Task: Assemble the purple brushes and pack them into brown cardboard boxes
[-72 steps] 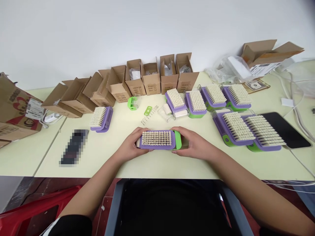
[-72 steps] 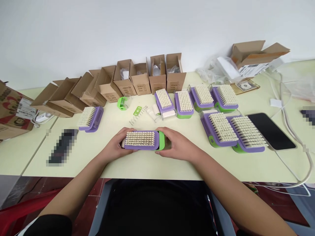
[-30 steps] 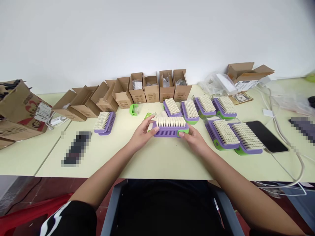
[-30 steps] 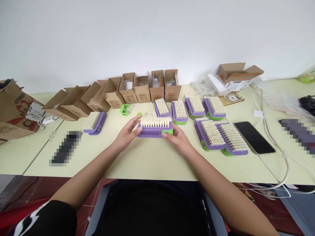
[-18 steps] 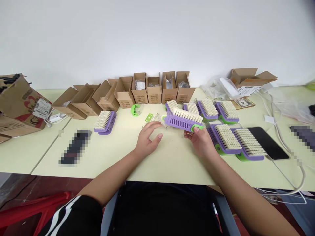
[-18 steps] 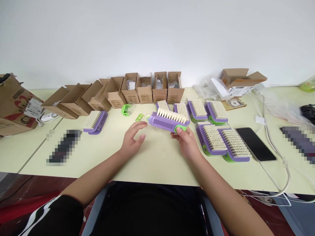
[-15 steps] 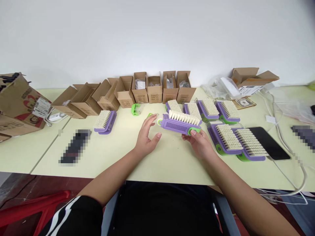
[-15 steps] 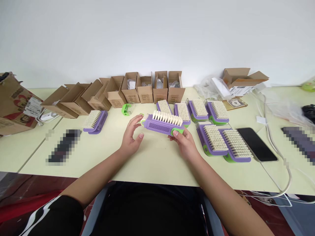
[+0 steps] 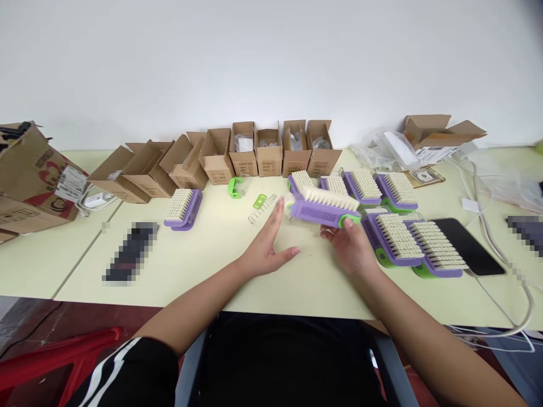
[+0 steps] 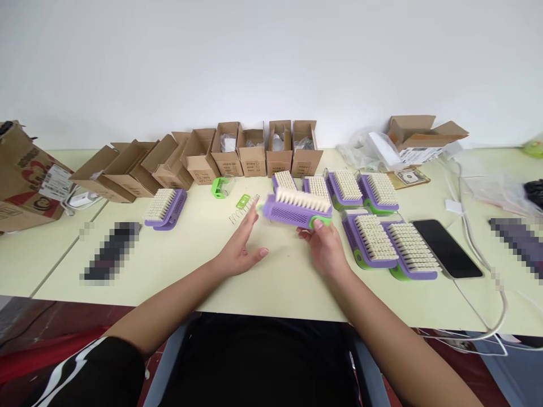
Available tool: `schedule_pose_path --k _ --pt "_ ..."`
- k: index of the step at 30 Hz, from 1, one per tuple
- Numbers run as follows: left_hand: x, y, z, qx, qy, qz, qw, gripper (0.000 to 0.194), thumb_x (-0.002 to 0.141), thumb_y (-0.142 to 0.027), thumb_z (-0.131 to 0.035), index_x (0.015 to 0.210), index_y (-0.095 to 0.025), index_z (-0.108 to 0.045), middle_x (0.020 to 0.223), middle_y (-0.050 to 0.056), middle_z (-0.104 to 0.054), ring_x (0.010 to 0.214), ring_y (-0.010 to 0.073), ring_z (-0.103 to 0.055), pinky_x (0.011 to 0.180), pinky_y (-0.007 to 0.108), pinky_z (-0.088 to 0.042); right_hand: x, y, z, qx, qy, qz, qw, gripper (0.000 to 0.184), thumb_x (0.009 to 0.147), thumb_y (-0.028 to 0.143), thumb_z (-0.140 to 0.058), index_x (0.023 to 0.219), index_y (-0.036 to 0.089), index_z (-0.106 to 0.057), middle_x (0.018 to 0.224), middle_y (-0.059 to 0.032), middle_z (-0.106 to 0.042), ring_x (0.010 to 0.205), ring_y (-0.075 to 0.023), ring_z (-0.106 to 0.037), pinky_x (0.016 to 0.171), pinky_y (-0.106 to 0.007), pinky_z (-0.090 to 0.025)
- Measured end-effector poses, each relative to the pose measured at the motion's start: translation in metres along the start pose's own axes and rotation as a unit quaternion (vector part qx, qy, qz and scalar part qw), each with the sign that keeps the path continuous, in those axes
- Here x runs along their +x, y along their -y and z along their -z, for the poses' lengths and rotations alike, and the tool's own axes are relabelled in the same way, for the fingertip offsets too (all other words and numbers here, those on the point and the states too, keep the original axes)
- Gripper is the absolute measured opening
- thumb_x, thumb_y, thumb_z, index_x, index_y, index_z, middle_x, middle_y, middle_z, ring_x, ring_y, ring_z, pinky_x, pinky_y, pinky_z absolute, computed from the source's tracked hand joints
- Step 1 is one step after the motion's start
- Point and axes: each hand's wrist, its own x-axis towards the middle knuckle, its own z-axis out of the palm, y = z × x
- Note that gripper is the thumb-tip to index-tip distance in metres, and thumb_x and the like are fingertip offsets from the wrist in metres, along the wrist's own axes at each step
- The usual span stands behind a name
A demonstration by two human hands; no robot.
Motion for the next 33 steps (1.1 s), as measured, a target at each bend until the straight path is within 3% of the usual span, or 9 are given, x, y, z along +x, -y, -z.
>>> schedule_pose_path --k 3,5,8,11,15,19,24,29,33 --pt "0.001 0.002 -0.001 0.032 -0.013 -0.075 0.997 0.059 0.108 -0.04 -0.071 0.164 -0.032 -0.056 0.169 0.015 -0.059 0.17 0.0364 -0.039 0.135 0.069 -0.039 0.003 0.002 0.0 0.03 -0.026 0.005 0.999 0.044 0.09 0.068 -0.081 0.119 0.036 -0.074 0.12 -0.0018 -0.076 0.087 -0.0192 -0.069 0.072 -0.033 -0.058" --pt "0.003 0.004 -0.001 0.056 -0.052 -0.074 0.994 0.044 0.108 -0.035 -0.07 0.152 -0.029 -0.068 0.154 0.014 -0.071 0.16 0.0338 -0.055 0.13 0.065 -0.048 0.004 0.003 0.0 0.035 -0.027 0.0 0.999 0.043 0.089 0.067 -0.082 0.118 0.036 -0.074 0.118 -0.0015 -0.076 0.086 -0.0187 -0.068 0.071 -0.033 -0.057" --pt "0.007 0.008 0.004 0.093 -0.086 -0.023 0.992 0.033 0.109 -0.034 -0.068 0.14 -0.028 -0.074 0.142 0.013 -0.077 0.147 0.0314 -0.065 0.126 0.062 -0.052 0.003 0.006 -0.002 0.02 -0.007 -0.005 1.0 0.043 0.088 0.067 -0.081 0.116 0.035 -0.073 0.112 -0.002 -0.075 0.085 -0.0209 -0.068 0.071 -0.035 -0.057" --pt "0.01 0.011 0.009 0.127 -0.094 0.031 0.987 0.036 0.108 -0.04 -0.068 0.141 -0.028 -0.073 0.142 0.013 -0.075 0.144 0.032 -0.065 0.128 0.063 -0.05 0.001 0.007 -0.002 -0.005 0.007 -0.008 1.0 0.044 0.091 0.07 -0.076 0.117 0.035 -0.072 0.109 -0.0038 -0.075 0.084 -0.0234 -0.068 0.072 -0.039 -0.057" --pt "0.02 0.014 0.011 0.199 -0.075 0.086 0.973 0.058 0.102 -0.052 -0.074 0.153 -0.026 -0.064 0.154 0.014 -0.067 0.158 0.0385 -0.051 0.133 0.066 -0.041 0.002 0.006 0.001 -0.022 -0.009 -0.003 1.0 0.045 0.092 0.072 -0.073 0.117 0.035 -0.068 0.105 -0.0036 -0.073 0.08 -0.023 -0.066 0.073 -0.04 -0.057" --pt "0.036 0.022 0.003 0.242 -0.039 0.108 0.963 0.074 0.096 -0.058 -0.079 0.158 -0.023 -0.059 0.161 0.018 -0.061 0.164 0.0437 -0.042 0.136 0.067 -0.033 0.004 0.006 0.005 -0.02 -0.024 0.006 0.999 0.047 0.091 0.07 -0.076 0.12 0.034 -0.067 0.106 -0.0028 -0.072 0.077 -0.0206 -0.063 0.073 -0.038 -0.058" --pt "0.05 0.041 -0.009 0.269 -0.054 0.139 0.952 0.085 0.09 -0.057 -0.085 0.161 -0.02 -0.056 0.155 0.021 -0.064 0.164 0.0492 -0.037 0.134 0.072 -0.028 0.006 0.007 0.005 -0.014 -0.023 0.001 1.0 0.045 0.09 0.069 -0.079 0.116 0.034 -0.066 0.108 -0.0024 -0.074 0.075 -0.0193 -0.063 0.069 -0.037 -0.058" --pt "0.047 0.037 0.005 0.268 -0.056 0.131 0.953 0.076 0.093 -0.043 -0.081 0.16 -0.018 -0.056 0.139 0.019 -0.069 0.147 0.0441 -0.052 0.126 0.065 -0.042 0.007 0.006 0.003 0.02 -0.008 -0.033 0.999 0.049 0.089 0.075 -0.079 0.113 0.034 -0.07 0.113 -0.0031 -0.077 0.078 -0.019 -0.066 0.068 -0.035 -0.061" --pt "0.034 0.033 0.025 0.085 -0.098 0.134 0.983 0.079 0.097 -0.05 -0.079 0.166 -0.029 -0.047 0.15 0.014 -0.059 0.14 0.0318 -0.06 0.122 0.053 -0.05 0.008 0.007 0.003 0.004 -0.007 -0.028 1.0 0.055 0.092 0.084 -0.069 0.117 0.035 -0.071 0.115 -0.0041 -0.079 0.077 -0.0203 -0.067 0.069 -0.037 -0.061"
